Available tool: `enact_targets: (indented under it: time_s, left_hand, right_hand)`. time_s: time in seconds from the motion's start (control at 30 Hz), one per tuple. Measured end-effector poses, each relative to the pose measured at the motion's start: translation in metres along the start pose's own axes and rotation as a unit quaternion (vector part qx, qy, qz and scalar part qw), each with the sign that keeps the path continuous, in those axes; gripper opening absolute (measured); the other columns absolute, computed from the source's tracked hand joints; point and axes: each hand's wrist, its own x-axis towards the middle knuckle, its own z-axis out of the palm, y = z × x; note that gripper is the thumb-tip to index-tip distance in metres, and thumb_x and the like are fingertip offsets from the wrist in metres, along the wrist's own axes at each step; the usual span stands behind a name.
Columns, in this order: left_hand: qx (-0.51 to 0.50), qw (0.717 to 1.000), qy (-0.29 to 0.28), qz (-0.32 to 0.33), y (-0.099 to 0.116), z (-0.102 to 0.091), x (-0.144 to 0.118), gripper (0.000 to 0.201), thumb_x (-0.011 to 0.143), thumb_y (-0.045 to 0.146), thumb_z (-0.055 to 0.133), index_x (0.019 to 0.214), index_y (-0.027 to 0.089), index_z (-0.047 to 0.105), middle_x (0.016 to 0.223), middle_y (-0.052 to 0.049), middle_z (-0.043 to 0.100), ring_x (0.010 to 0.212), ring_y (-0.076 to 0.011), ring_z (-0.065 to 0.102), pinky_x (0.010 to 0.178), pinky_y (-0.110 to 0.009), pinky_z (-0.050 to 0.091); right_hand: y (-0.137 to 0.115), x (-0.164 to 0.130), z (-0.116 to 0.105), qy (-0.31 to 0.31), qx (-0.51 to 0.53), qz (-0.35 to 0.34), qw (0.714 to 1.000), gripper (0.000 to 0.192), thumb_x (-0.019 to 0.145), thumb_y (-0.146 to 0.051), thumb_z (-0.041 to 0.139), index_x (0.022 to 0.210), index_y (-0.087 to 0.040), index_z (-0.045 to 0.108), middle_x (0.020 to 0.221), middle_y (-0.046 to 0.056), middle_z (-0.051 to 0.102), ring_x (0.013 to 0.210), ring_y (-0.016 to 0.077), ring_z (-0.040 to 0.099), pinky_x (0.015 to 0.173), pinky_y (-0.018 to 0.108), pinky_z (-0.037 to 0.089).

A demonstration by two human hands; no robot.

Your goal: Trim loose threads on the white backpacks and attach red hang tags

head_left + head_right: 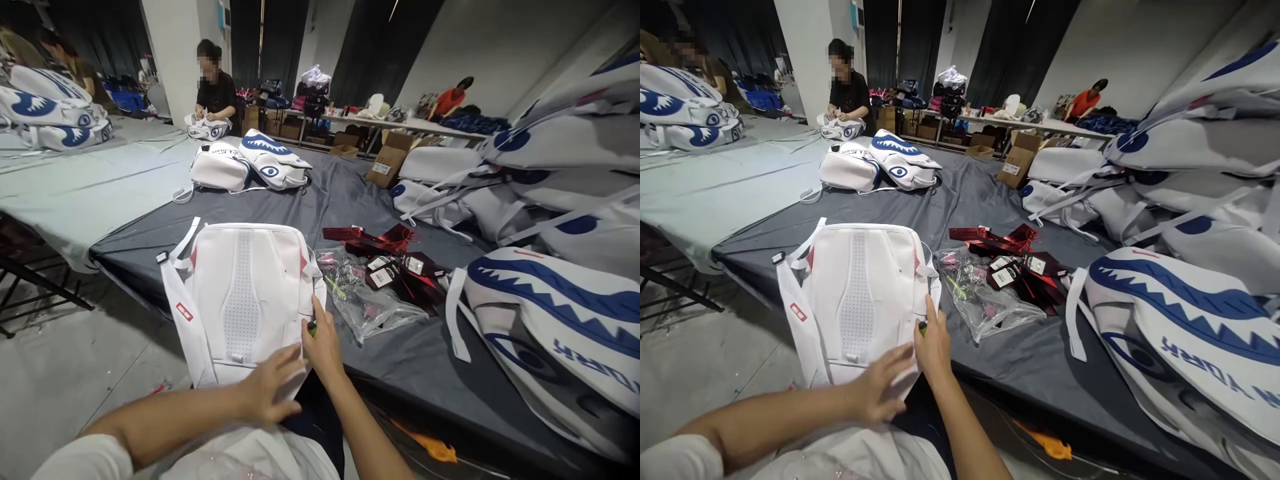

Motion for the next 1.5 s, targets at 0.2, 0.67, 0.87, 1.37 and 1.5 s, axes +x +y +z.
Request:
enact_targets:
  time_s: [0.2, 0.67, 0.87, 1.37, 1.5]
  left_hand:
    - [0.227, 0.968, 0.095, -0.045, -0.047, -0.114, 0.065, 0.020, 0.095, 0.029, 0.051, 0.110, 0.019, 0.061, 0.103, -0.013, 0.067, 0.099, -0.0253, 0.062, 0.086, -0.044, 0.053]
    - [0.234, 0.928, 0.175, -0.229, -0.051, -0.153, 0.029, 0.021, 0.095, 0.034, 0.051, 0.082, 0.021, 0.061, 0.086, -0.005, 0.069, 0.087, -0.0199, 0.062, 0.086, -0.037, 0.047]
    - [0.494, 0.664, 0.271, -0.492, -0.014, -0.262, -0.127, 0.036, 0.084, 0.054, 0.051, 0.099, 0.022, 0.060, 0.114, -0.008, 0.068, 0.116, -0.0339, 0.057, 0.097, -0.061, 0.043]
    - [0.270, 0.961, 0.037, -0.046, -0.013, -0.083, 0.074, 0.016, 0.097, 0.024, 0.052, 0.102, 0.021, 0.066, 0.107, -0.007, 0.071, 0.100, -0.0218, 0.061, 0.093, -0.042, 0.046]
    - [0.279, 0.951, 0.125, -0.048, -0.018, -0.045, 0.070, 0.016, 0.095, 0.019, 0.054, 0.106, 0.020, 0.066, 0.104, -0.006, 0.070, 0.102, -0.0227, 0.057, 0.098, -0.045, 0.043]
  right_hand:
    - [0.011, -0.009, 0.004, 0.012, 0.040, 0.014, 0.999, 0.059, 0.092, -0.035, 0.045, 0.149, -0.020, 0.043, 0.124, 0.015, 0.053, 0.101, 0.0275, 0.062, 0.087, 0.043, 0.054]
    - [0.013, -0.005, 0.009, 0.014, 0.066, 0.016, 0.998, 0.056, 0.092, -0.040, 0.045, 0.145, -0.021, 0.046, 0.129, 0.016, 0.052, 0.106, 0.0283, 0.061, 0.086, 0.043, 0.054]
    - [0.013, -0.007, 0.013, 0.019, 0.087, 0.017, 0.996, 0.056, 0.092, -0.041, 0.044, 0.143, -0.019, 0.047, 0.132, 0.017, 0.050, 0.111, 0.0298, 0.060, 0.088, 0.044, 0.053]
    - [0.001, -0.007, 0.010, 0.024, 0.090, 0.028, 0.995, 0.055, 0.091, -0.039, 0.047, 0.141, -0.018, 0.048, 0.131, 0.017, 0.051, 0.114, 0.0286, 0.058, 0.097, 0.044, 0.051]
    - [0.004, -0.005, 0.014, 0.039, 0.091, 0.019, 0.995, 0.054, 0.090, -0.040, 0.048, 0.139, -0.018, 0.049, 0.128, 0.017, 0.053, 0.114, 0.0294, 0.058, 0.096, 0.046, 0.051]
